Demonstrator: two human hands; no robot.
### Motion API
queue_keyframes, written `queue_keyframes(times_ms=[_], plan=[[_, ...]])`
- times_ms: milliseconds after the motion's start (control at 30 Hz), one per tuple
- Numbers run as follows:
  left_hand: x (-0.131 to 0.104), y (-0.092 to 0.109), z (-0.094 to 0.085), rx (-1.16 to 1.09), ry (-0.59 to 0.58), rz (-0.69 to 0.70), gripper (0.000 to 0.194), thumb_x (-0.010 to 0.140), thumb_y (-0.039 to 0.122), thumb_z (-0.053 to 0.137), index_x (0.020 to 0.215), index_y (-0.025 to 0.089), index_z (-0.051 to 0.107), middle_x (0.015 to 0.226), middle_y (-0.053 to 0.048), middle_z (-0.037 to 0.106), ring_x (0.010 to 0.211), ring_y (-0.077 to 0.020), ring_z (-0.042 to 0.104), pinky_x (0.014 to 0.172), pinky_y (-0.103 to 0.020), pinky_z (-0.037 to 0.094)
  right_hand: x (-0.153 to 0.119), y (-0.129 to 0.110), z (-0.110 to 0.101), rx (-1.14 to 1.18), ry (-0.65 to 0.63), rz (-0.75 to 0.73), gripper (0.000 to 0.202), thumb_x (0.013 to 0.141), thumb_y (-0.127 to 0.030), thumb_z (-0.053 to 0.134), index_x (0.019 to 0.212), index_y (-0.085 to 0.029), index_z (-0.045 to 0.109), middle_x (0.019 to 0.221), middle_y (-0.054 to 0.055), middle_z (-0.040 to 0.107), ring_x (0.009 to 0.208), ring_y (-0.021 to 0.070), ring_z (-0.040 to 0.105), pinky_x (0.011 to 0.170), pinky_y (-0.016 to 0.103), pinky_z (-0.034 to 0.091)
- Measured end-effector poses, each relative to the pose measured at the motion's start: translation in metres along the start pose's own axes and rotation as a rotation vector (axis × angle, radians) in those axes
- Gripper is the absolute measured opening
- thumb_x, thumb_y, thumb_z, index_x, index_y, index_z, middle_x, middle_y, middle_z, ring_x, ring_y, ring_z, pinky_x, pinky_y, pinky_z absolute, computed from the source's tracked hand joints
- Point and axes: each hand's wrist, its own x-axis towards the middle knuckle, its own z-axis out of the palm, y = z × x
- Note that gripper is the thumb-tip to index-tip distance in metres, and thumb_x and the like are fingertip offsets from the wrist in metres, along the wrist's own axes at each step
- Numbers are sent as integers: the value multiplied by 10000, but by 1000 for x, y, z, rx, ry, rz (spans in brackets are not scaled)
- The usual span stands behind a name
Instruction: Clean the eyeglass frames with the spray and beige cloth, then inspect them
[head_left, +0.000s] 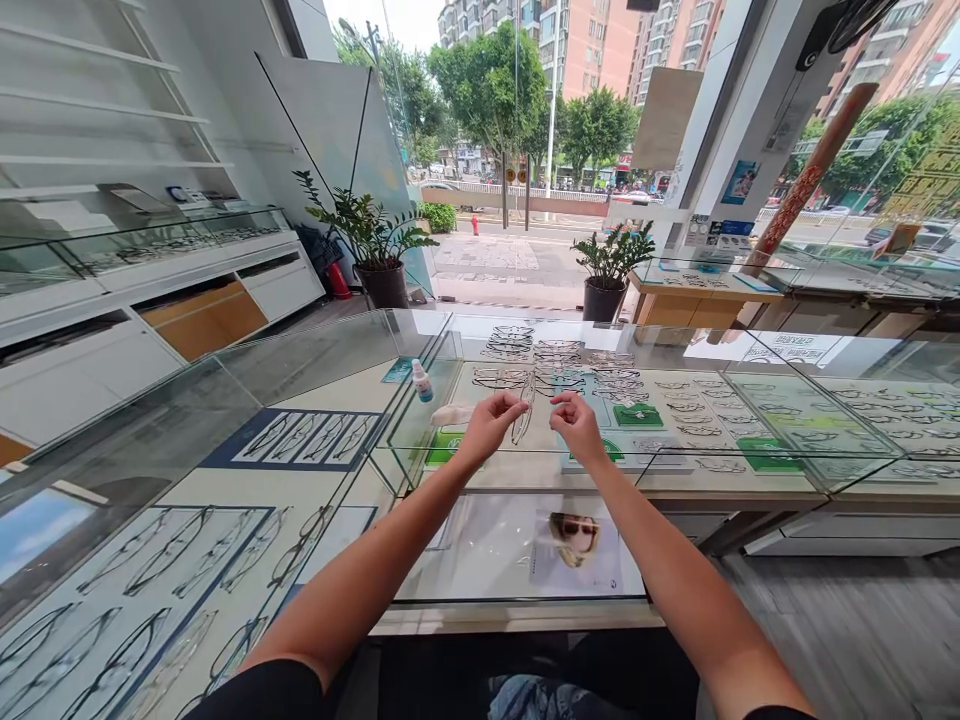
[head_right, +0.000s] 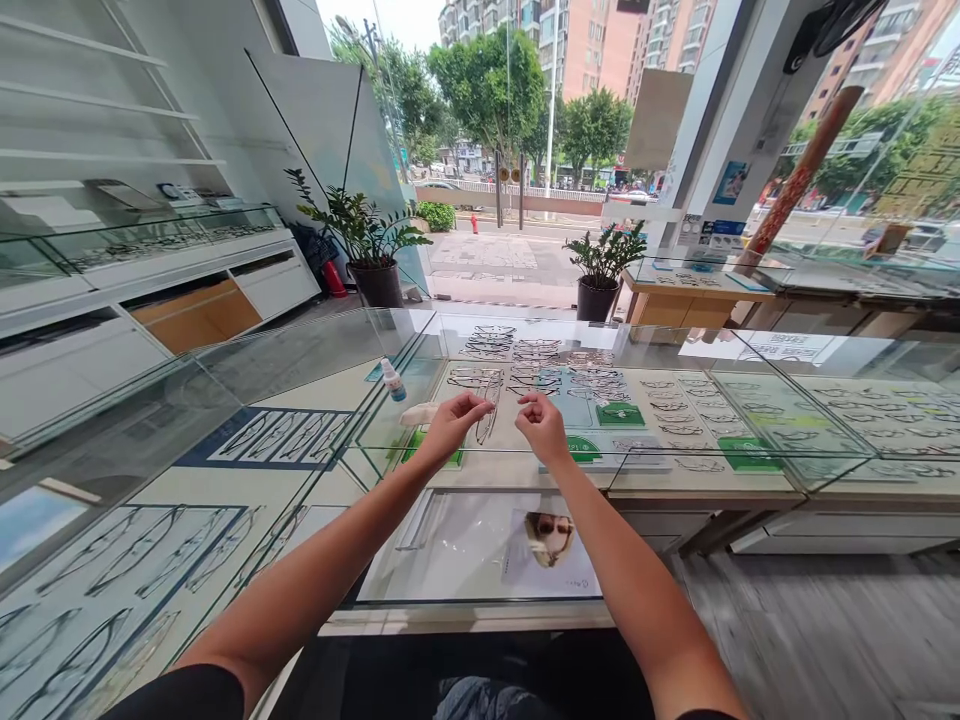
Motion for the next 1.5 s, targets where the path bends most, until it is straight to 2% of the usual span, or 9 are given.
queue_keyframes(times_ms=[133,300,533,800,1000,1200,1367,1500], plan=[[-5,-2,1,-60,15,-5,524,769,689,874,864,197,720,935,-69,799,911,-192,711,880,-325,568,-4,-6,5,47,-48,-1,343,706,-309,699,1039,-237,663,711,-57,663,649,158,579,701,332,483],[-9,1,6,-107,-5,-28,541,749,697,900,856,201,713,902,-59,781,875,-190,697,831,-328,568,-6,-13,7,152,-110,39,349,702,-299,738,1032,-253,636,691,-62,682,689,187,659,744,360,549],[-17,6,14,-207,-23,-53,484,759,626,927,824,198,712,888,-48,777,861,-171,674,842,-311,509,-9,-16,3,226,-124,48,360,719,-312,800,1038,-256,643,706,-54,714,716,199,693,818,397,560],[-20,7,14,-256,-41,-62,495,757,626,928,828,198,690,912,-50,785,899,-185,703,892,-335,526,-12,-21,1,217,-151,32,378,749,-366,847,1047,-257,642,769,-32,749,779,216,738,849,405,556],[-20,7,14,-272,-78,-44,509,790,649,906,854,197,679,941,-68,801,921,-208,746,891,-345,534,-12,-21,0,196,-122,8,346,754,-364,841,1008,-261,630,779,-30,741,774,202,724,842,397,568],[-19,5,14,-253,-43,-39,506,774,645,924,834,199,694,917,-58,794,897,-189,711,881,-331,522,-13,-20,0,97,-81,-3,367,752,-429,881,1002,-250,681,772,-22,712,724,181,658,755,362,541],[-20,2,15,-254,-24,-27,517,746,656,950,841,200,726,900,-59,796,882,-193,695,865,-336,525,-16,-23,3,88,-122,17,413,750,-494,921,1000,-252,699,780,8,741,796,230,737,816,407,594],[-20,-2,16,-278,-29,-25,544,744,680,953,853,194,735,864,-40,766,828,-168,664,836,-328,531,-18,-26,4,108,-140,26,388,746,-505,930,959,-247,734,817,29,766,813,235,745,843,420,606]])
